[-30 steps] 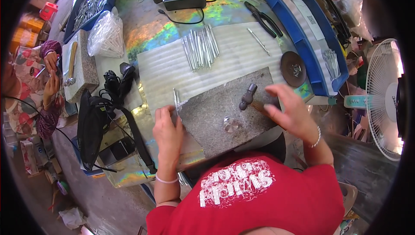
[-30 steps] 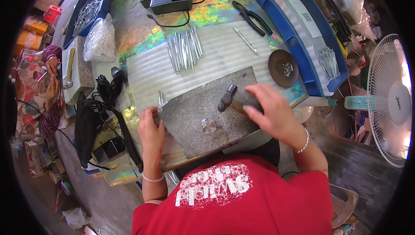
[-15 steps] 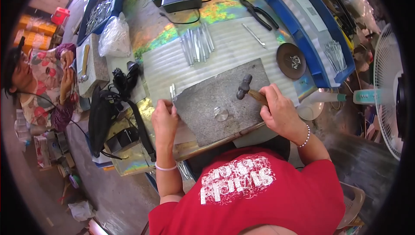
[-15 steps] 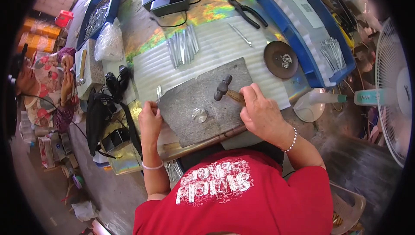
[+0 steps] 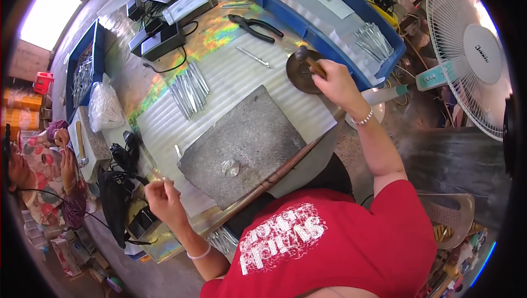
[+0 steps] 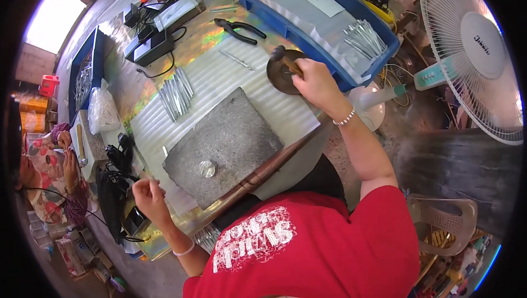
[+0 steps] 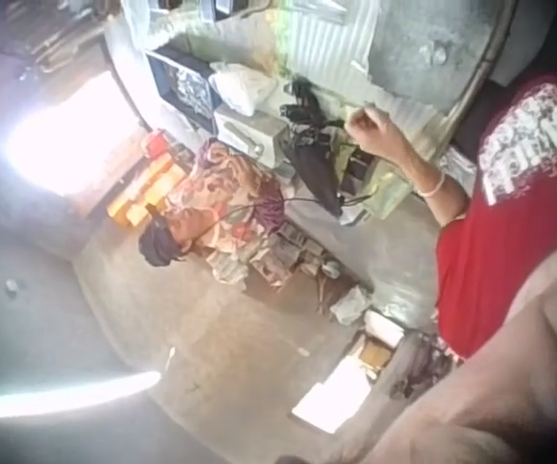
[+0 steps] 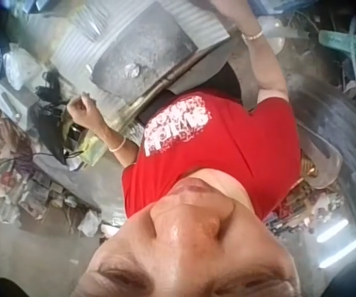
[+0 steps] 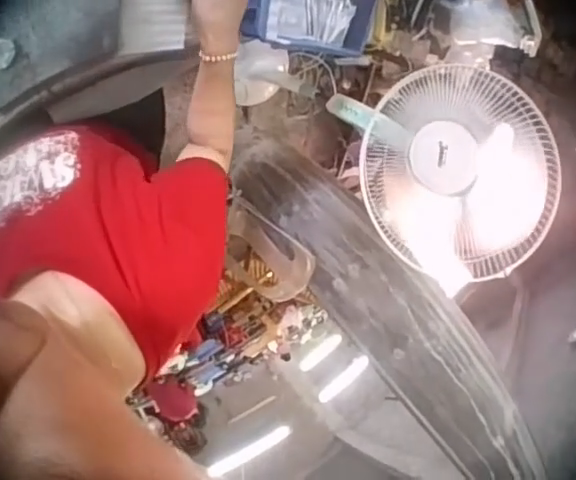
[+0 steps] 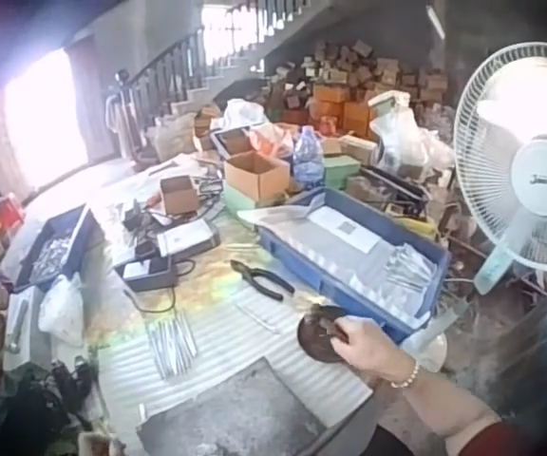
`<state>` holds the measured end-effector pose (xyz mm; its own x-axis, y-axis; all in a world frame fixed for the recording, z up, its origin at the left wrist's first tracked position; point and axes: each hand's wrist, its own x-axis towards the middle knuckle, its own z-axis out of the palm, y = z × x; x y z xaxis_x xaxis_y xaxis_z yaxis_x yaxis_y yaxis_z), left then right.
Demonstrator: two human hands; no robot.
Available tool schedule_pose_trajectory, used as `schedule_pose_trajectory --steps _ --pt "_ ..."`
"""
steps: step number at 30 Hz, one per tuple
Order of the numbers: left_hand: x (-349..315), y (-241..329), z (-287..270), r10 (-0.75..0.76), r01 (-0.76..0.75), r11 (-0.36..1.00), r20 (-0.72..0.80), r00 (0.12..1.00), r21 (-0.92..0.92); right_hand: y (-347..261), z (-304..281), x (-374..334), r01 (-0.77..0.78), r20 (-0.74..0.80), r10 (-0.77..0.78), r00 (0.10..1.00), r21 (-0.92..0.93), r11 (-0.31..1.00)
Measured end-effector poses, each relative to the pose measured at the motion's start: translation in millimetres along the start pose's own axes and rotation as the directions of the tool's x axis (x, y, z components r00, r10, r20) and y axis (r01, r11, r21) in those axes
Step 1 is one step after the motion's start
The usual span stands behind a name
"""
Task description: Shaping and hammering small metal rods on a stone anvil at a workbench.
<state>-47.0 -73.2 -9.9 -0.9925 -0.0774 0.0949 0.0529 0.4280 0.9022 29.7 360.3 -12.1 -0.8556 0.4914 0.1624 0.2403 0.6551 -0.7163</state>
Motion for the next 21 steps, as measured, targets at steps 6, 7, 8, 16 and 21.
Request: schedule_pose_trajectory --steps 6,7,8,16,21 --pt "-50.6 29.0 7.7 0.148 -0.149 0.988 0.006 0.989 0.032 10.6 17.9 34.2 0.199 0.245 -0.127 0.961 -0.298 0.934" --pt "-56.0 30.6 11.9 0.163 -0.166 0.985 0.058 0.985 0.047 11.5 19.3 36.9 0.217 0.246 -0.142 0.959 -0.308 0.926" --pt "-57.8 34.3 16.4 0.203 -0.213 0.973 0.115 0.972 0.083 13.0 20.0 40.1 0.219 0.250 -0.144 0.958 -0.305 0.927" --pt "-54.7 31.1 22.2 0.135 -0.178 0.978 0.323 0.937 0.108 16.2 16.2 55.2 0.339 0.436 -0.144 0.889 -0.412 0.846" --pt "-57.2 31.9 15.2 -0.067 0.168 0.951 0.356 0.932 -0.260 -10.8 4.3 24.2 0.103 0.282 -0.099 0.954 0.000 0.995"
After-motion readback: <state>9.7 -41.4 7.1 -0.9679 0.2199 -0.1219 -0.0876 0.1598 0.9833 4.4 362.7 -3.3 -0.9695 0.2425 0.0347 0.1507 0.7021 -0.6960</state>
